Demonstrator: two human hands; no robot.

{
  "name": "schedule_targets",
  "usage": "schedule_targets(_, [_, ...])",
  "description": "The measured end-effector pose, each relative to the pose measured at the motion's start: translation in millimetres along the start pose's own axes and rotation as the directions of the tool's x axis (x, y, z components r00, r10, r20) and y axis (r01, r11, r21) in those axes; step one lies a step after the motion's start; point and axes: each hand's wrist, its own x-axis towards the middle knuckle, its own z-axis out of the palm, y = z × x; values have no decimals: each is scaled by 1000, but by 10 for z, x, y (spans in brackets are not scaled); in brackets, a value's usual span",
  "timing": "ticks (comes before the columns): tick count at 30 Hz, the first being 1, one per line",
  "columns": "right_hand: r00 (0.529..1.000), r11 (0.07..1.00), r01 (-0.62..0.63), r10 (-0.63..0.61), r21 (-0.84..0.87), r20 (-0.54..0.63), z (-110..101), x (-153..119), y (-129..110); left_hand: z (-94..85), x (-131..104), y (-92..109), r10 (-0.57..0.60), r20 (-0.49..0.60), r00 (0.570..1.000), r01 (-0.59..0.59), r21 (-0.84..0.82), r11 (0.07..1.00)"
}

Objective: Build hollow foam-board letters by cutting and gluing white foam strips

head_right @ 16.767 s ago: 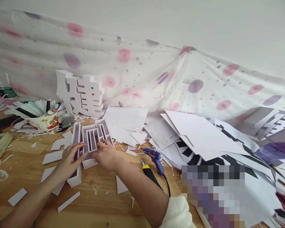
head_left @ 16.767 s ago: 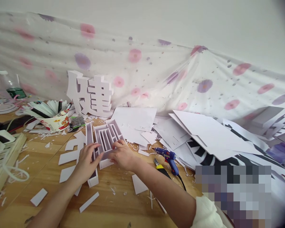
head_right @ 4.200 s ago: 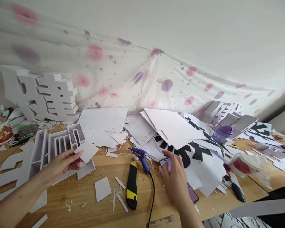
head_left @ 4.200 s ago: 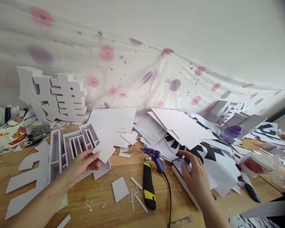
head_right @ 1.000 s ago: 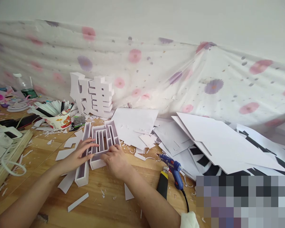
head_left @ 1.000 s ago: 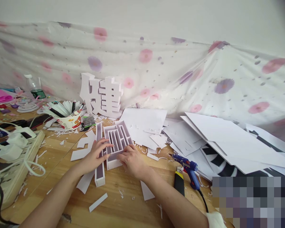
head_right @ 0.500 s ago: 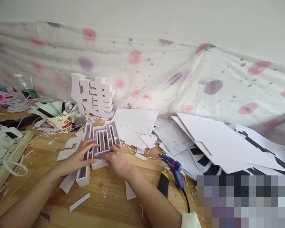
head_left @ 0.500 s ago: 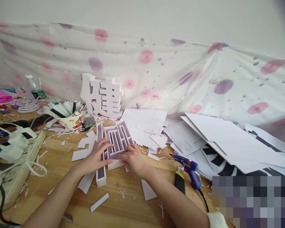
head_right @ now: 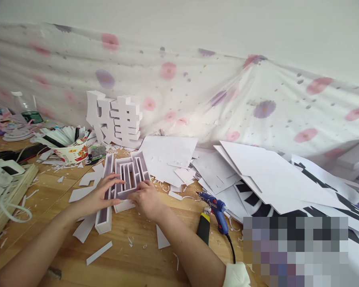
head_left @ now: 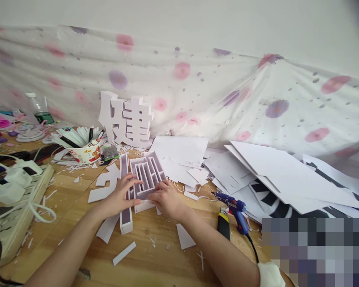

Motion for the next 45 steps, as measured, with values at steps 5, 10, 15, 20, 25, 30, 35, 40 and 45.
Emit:
schedule_targets(5, [999, 1000, 6, -5, -23, 33, -33, -2, -7, 5, 1, -17, 17, -2, 1000, -17, 5, 1000])
schedule_targets(10, [999, 998, 45, -44, -46, 26, 19, 11, 21, -3, 2, 3, 0, 14, 1000, 0, -39, 999])
schedule_targets(15, [999, 996, 52, -51, -71, 10, 51, 10, 38, 4, 2, -4, 21, -8, 1000, -21, -49, 999])
schedule_targets(20, [999, 997, 53, -54, -59, -2, 49, 2, 40, -7, 4, 4, 8, 15, 1000, -8, -28, 1000])
schedule_targets(25, [998, 998, 64, -64, -25, -9, 63, 0, 53, -13, 6, 18, -4, 12, 1000, 5, -18, 1000])
schedule_targets(30, [998, 997, 63, -63, -44, 1, 65, -2, 53, -3, 6, -2, 28, -10, 1000, -28, -25, 999])
schedule_targets(35, [998, 997, 69, -69, -29, -14, 73, -7, 57, -4, 9, -11, 35, -13, 999, -36, -14, 999])
schedule_targets(40, [996, 995, 89, -90, -52, -16, 77, -15, 67, -17, 7, 13, 0, 27, 1000, 0, -23, 1000])
schedule_targets(45, [992, 992, 116, -118, -50, -40, 76, -26, 70, -24, 2, 21, 3, 38, 999, -2, -28, 1000])
